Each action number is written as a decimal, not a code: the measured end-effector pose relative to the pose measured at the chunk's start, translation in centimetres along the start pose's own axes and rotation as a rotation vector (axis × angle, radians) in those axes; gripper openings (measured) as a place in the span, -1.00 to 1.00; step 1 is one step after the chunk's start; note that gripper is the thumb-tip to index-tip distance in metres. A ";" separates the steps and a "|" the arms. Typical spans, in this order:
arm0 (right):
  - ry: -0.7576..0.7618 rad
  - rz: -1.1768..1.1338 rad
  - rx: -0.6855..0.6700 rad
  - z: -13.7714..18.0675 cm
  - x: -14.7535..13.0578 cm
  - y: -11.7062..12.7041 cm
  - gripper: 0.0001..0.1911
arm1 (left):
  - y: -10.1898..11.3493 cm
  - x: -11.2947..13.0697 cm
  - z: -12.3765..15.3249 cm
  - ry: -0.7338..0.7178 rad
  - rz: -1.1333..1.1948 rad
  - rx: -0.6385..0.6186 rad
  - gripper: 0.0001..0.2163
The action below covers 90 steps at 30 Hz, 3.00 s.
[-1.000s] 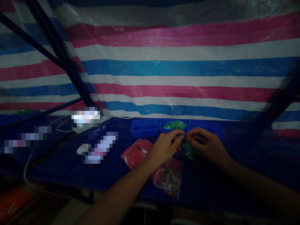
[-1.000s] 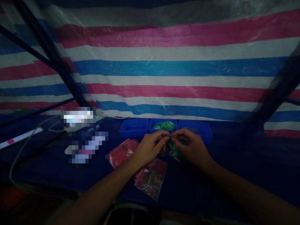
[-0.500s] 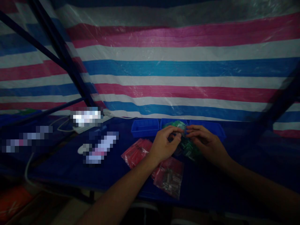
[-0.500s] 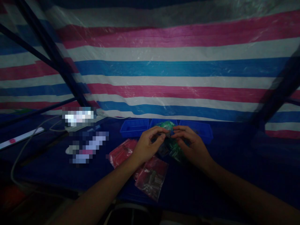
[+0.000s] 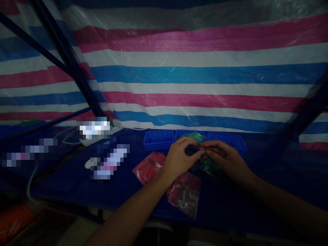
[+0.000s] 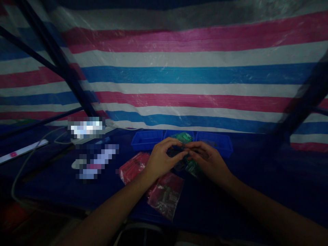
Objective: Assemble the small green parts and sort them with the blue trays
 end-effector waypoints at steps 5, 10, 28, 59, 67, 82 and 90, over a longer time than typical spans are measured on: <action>0.005 -0.017 -0.042 0.2 -0.3 -0.9 -0.73 | -0.4 0.0 0.2 -0.041 -0.028 -0.022 -0.80; 0.028 0.029 -0.041 0.5 -0.7 -1.1 -0.73 | -0.7 0.2 0.1 -0.067 -0.002 -0.031 -0.90; -0.033 0.040 -0.008 0.0 0.2 -0.3 -0.61 | -1.4 0.8 0.5 -0.150 -0.105 -0.094 -0.73; 0.021 0.145 0.019 0.1 -0.7 0.1 -0.62 | -0.7 3.0 0.8 -0.242 0.006 -0.048 -0.95; -0.006 0.156 0.124 -0.4 0.3 2.1 -0.68 | -0.5 1.4 0.3 -0.079 0.075 -0.044 -0.88; -0.049 0.019 0.133 -0.1 1.1 2.0 -0.70 | -2.1 1.3 0.6 -0.124 -0.024 -0.155 -0.72; 0.074 0.114 0.178 0.0 -0.3 2.4 -0.61 | -0.4 0.9 0.1 -0.047 0.065 -0.026 -0.90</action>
Point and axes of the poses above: each hand's wrist, its own z-axis away from the middle knuckle, its own y-axis out of the back of the hand, x = y × z, the point moved 10 cm from there along -z, towards the middle knuckle, and after that the axes turned 5 degrees about z, right-handed, at the moved point
